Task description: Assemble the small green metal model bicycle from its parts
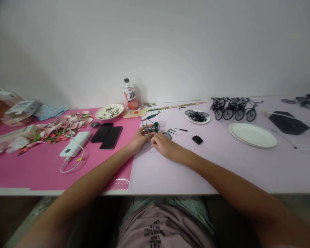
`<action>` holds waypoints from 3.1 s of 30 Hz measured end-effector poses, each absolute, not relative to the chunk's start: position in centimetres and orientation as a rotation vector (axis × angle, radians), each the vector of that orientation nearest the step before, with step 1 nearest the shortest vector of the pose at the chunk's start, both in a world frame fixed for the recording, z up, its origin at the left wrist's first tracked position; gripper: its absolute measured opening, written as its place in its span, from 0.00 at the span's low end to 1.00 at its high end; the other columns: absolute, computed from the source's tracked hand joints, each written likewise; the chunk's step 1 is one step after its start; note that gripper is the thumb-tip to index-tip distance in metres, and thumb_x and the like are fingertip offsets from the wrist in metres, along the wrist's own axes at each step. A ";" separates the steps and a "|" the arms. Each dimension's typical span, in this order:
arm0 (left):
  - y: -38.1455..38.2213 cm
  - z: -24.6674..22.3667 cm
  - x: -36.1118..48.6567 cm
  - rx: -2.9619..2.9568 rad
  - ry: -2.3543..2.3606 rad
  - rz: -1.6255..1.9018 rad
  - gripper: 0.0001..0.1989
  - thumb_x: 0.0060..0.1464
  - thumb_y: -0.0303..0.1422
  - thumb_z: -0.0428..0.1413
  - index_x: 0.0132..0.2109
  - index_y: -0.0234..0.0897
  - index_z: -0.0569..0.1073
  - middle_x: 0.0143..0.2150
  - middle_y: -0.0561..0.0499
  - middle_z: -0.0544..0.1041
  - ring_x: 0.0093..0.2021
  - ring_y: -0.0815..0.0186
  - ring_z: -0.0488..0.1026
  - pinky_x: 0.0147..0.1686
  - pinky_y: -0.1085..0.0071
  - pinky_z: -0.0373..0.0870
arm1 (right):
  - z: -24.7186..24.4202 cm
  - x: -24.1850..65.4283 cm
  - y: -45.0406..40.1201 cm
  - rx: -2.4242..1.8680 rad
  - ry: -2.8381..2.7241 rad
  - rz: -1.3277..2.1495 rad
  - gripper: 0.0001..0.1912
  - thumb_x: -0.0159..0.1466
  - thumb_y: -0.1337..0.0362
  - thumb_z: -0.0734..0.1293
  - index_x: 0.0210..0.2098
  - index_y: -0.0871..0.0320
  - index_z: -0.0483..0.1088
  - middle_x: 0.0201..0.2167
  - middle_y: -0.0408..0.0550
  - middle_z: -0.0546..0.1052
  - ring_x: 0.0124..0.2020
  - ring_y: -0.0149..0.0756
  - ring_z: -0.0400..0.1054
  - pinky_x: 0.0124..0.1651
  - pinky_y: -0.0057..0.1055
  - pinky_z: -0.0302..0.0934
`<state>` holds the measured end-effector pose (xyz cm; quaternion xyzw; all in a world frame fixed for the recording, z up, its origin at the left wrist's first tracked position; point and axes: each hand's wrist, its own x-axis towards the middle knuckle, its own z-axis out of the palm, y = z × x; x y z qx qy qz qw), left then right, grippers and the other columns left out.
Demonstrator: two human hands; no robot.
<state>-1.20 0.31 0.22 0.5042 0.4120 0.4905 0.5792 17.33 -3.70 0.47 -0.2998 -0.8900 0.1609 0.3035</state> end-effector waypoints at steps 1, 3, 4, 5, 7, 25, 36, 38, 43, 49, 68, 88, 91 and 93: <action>0.3 0.2 -1.2 1.180 0.964 1.147 0.30 0.50 0.29 0.72 0.58 0.31 0.72 0.32 0.53 0.79 0.29 0.70 0.75 0.35 0.71 0.74 | 0.5 17.4 -3.6 -0.818 -2.319 0.459 0.07 0.73 0.68 0.59 0.37 0.53 0.59 0.40 0.49 0.68 0.43 0.42 0.63 0.48 0.39 0.60; 0.4 0.2 -1.2 1.174 0.960 1.149 0.30 0.50 0.28 0.72 0.58 0.31 0.72 0.33 0.51 0.80 0.30 0.69 0.76 0.35 0.71 0.74 | 0.5 17.7 -3.4 -0.879 -2.243 0.532 0.05 0.72 0.67 0.59 0.38 0.53 0.59 0.40 0.48 0.68 0.41 0.40 0.63 0.46 0.38 0.60; 0.4 0.2 -1.2 1.168 0.955 1.148 0.30 0.50 0.28 0.72 0.58 0.31 0.72 0.34 0.50 0.81 0.31 0.69 0.77 0.35 0.71 0.74 | 0.6 17.9 -3.3 -0.916 -2.207 0.575 0.04 0.71 0.66 0.59 0.39 0.52 0.59 0.39 0.47 0.68 0.39 0.39 0.63 0.44 0.37 0.60; 0.5 0.1 -1.2 1.159 0.948 1.146 0.30 0.50 0.28 0.71 0.58 0.31 0.72 0.35 0.49 0.81 0.32 0.68 0.78 0.37 0.70 0.75 | 0.6 18.1 -3.2 -0.954 -2.166 0.616 0.03 0.71 0.66 0.59 0.39 0.52 0.59 0.38 0.46 0.67 0.37 0.38 0.62 0.42 0.36 0.60; 0.5 0.1 -1.2 1.143 0.929 1.137 0.30 0.50 0.27 0.71 0.58 0.31 0.71 0.37 0.48 0.82 0.34 0.65 0.80 0.39 0.67 0.77 | 0.7 18.5 -2.9 -1.013 -2.086 0.685 0.03 0.70 0.65 0.61 0.39 0.52 0.60 0.35 0.43 0.67 0.33 0.36 0.61 0.39 0.34 0.58; 0.1 0.5 -1.2 1.134 0.882 1.131 0.29 0.50 0.26 0.71 0.57 0.32 0.70 0.40 0.45 0.84 0.36 0.62 0.83 0.46 0.61 0.81 | 1.0 19.1 -2.4 -0.965 -1.952 0.578 0.13 0.72 0.61 0.64 0.53 0.53 0.76 0.44 0.50 0.78 0.42 0.39 0.74 0.46 0.38 0.70; 0.0 0.3 -1.1 1.256 0.934 1.099 0.30 0.51 0.30 0.71 0.58 0.32 0.69 0.38 0.45 0.85 0.34 0.62 0.83 0.38 0.66 0.79 | 0.8 19.7 -1.7 -1.033 -1.832 0.483 0.06 0.65 0.62 0.71 0.35 0.51 0.82 0.37 0.45 0.86 0.39 0.43 0.80 0.46 0.38 0.72; 0.0 0.3 -1.1 1.289 0.949 1.096 0.31 0.51 0.31 0.71 0.58 0.32 0.69 0.37 0.46 0.84 0.33 0.63 0.82 0.38 0.66 0.78 | 0.6 19.6 -1.7 -1.024 -1.829 0.473 0.06 0.65 0.62 0.71 0.34 0.51 0.82 0.36 0.45 0.86 0.39 0.42 0.80 0.46 0.38 0.72; 0.0 0.1 -1.0 1.349 0.987 1.090 0.29 0.52 0.30 0.69 0.59 0.32 0.70 0.35 0.47 0.83 0.32 0.65 0.81 0.33 0.71 0.75 | 0.1 19.6 -1.4 -1.013 -1.848 0.455 0.06 0.64 0.61 0.72 0.33 0.51 0.83 0.35 0.45 0.86 0.37 0.42 0.80 0.43 0.37 0.72; 0.0 -0.1 -1.0 1.326 0.931 1.095 0.31 0.51 0.31 0.71 0.58 0.32 0.69 0.39 0.45 0.84 0.33 0.65 0.81 0.39 0.66 0.78 | 0.2 19.7 -1.4 -0.995 -1.917 0.411 0.08 0.67 0.61 0.71 0.33 0.50 0.82 0.35 0.45 0.86 0.36 0.42 0.80 0.45 0.40 0.72; 0.3 -0.6 -0.8 1.325 0.918 1.104 0.30 0.50 0.32 0.72 0.57 0.32 0.70 0.40 0.45 0.84 0.31 0.66 0.81 0.38 0.66 0.78 | 1.0 19.6 -2.2 -1.064 -1.853 0.505 0.07 0.66 0.60 0.71 0.33 0.52 0.82 0.33 0.46 0.86 0.33 0.42 0.79 0.40 0.39 0.71; 0.4 -0.7 -0.9 1.339 0.941 1.096 0.31 0.50 0.32 0.71 0.58 0.31 0.70 0.40 0.44 0.83 0.32 0.65 0.81 0.37 0.67 0.78 | -0.2 20.1 -1.2 -0.958 -2.087 0.144 0.11 0.70 0.57 0.70 0.32 0.51 0.79 0.34 0.47 0.84 0.36 0.43 0.76 0.42 0.39 0.67; 0.3 -0.6 -0.8 1.337 0.947 1.109 0.32 0.46 0.29 0.72 0.57 0.31 0.70 0.42 0.44 0.83 0.34 0.65 0.81 0.38 0.67 0.78 | 0.1 20.2 -1.3 -0.945 -2.155 0.088 0.13 0.72 0.58 0.67 0.33 0.52 0.79 0.33 0.49 0.84 0.36 0.43 0.76 0.41 0.38 0.66; 0.2 -0.5 -0.8 1.346 0.950 1.107 0.34 0.44 0.26 0.72 0.57 0.31 0.70 0.42 0.44 0.82 0.35 0.66 0.80 0.39 0.68 0.78 | 0.4 20.2 -1.4 -0.939 -2.199 0.044 0.14 0.73 0.58 0.66 0.33 0.54 0.79 0.33 0.51 0.83 0.36 0.44 0.75 0.39 0.38 0.65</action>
